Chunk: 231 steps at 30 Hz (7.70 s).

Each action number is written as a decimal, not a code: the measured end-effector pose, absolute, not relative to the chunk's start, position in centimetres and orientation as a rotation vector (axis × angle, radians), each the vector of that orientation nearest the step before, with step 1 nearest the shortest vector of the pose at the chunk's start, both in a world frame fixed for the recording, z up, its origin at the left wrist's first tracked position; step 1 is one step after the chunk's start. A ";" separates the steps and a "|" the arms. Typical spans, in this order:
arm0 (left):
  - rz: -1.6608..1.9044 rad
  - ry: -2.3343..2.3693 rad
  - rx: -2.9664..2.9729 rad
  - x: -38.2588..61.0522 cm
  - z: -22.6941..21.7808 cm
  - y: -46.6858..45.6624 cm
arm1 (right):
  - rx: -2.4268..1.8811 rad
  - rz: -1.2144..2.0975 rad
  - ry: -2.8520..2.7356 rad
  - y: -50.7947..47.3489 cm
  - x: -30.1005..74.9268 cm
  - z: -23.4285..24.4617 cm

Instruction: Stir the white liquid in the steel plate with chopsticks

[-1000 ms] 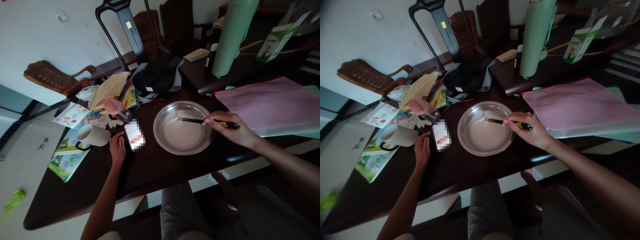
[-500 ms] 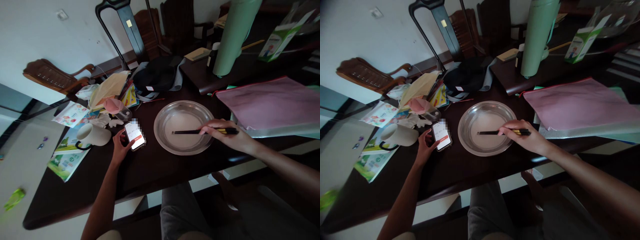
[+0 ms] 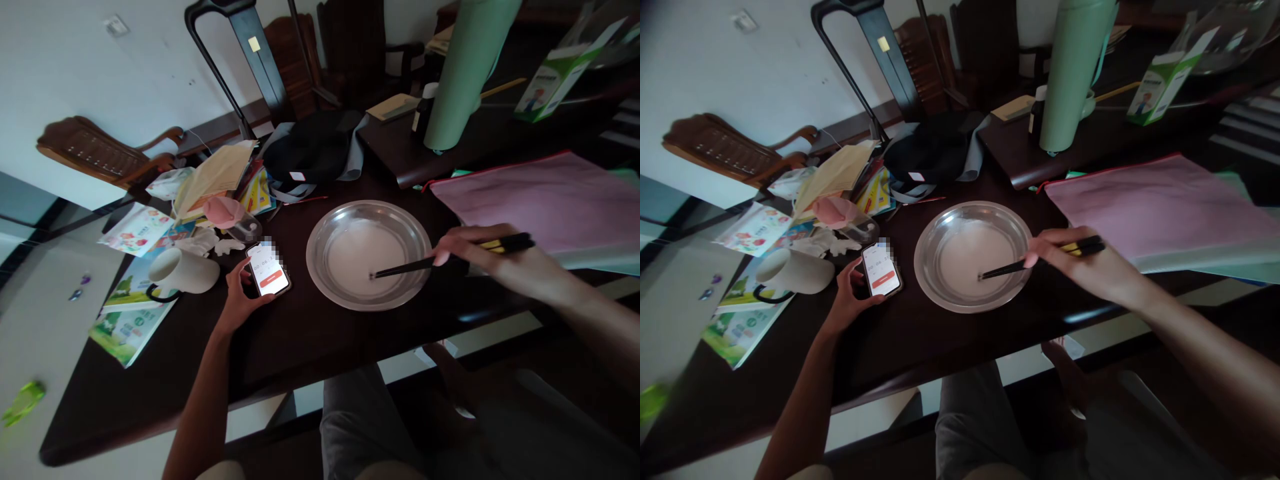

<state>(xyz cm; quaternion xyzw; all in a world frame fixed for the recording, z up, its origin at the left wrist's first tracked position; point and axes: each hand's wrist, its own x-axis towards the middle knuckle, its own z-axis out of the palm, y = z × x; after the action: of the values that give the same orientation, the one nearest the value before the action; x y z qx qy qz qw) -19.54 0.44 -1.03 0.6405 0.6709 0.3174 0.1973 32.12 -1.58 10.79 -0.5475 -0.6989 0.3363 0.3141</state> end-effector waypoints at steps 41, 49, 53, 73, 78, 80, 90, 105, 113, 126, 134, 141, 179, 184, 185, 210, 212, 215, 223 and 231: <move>0.731 2.467 1.858 -16.4 -0.2 -0.4 | -1.336 0.826 -1.880 -1.9 31.5 10.6; 0.444 2.549 1.741 -14.7 1.2 -0.6 | -1.125 0.677 -1.913 -0.2 28.9 7.0; 0.438 2.524 1.740 -14.6 1.0 -0.6 | -1.299 0.609 -1.827 -0.4 31.1 9.2; 1.103 2.364 1.765 -15.1 0.6 -1.1 | -1.401 0.678 -1.735 -1.0 32.1 9.9; 1.391 1.636 1.412 -10.1 0.7 -1.6 | -1.267 0.806 -1.871 -1.6 31.5 9.6; 1.433 1.371 1.140 -7.1 0.6 -1.1 | -1.170 0.813 -1.928 -1.5 30.3 8.4; 1.384 1.052 0.601 -0.7 -0.7 0.7 | -1.332 0.657 -1.759 -0.5 32.7 9.3; 1.325 0.993 0.689 -0.8 -0.6 -0.3 | -1.117 0.545 -1.987 -0.6 29.6 7.2; 1.320 0.940 0.719 -0.7 -0.1 -0.3 | -1.417 0.637 -1.896 -2.7 33.0 12.3; 1.316 0.931 0.728 -0.8 -0.1 -0.2 | -1.156 0.655 -1.934 -0.2 29.4 7.6; 1.332 0.950 0.701 -0.7 0.0 -0.3 | -1.489 0.651 -1.874 -2.2 33.8 12.3; 1.334 0.933 0.705 -0.7 0.1 -0.3 | -1.141 0.832 -2.030 -2.1 29.8 9.2; 1.324 0.952 0.676 -0.7 0.3 -0.3 | -1.487 0.572 -1.928 -3.2 32.8 12.9; 1.321 0.962 0.690 -0.7 0.2 -0.3 | -1.262 0.765 -2.008 -3.3 29.7 10.1; 1.320 0.963 0.694 -0.7 0.2 -0.3 | -1.213 0.750 -2.021 -3.2 28.9 9.3; 1.311 0.990 0.680 -0.8 0.2 -0.3 | -1.236 0.652 -1.935 -1.6 28.2 7.5; 1.311 0.979 0.682 -0.7 0.3 -0.2 | -1.216 0.621 -1.904 -1.1 28.4 7.3; 1.315 0.962 0.694 -0.7 0.3 -0.2 | -1.276 0.680 -1.866 -0.8 29.9 8.9; 1.308 0.980 0.682 -0.8 0.2 -0.3 | -1.613 0.708 -1.780 -2.5 33.4 12.5; 1.315 0.965 0.700 -0.8 0.1 -0.2 | -1.183 0.719 -1.979 -1.8 28.7 8.0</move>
<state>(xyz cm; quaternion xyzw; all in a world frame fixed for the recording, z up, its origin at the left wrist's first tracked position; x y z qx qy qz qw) -0.82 -0.24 0.15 0.3058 0.4218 0.5745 0.6313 28.71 -1.82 7.98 -0.4579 -0.7659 0.2782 0.3554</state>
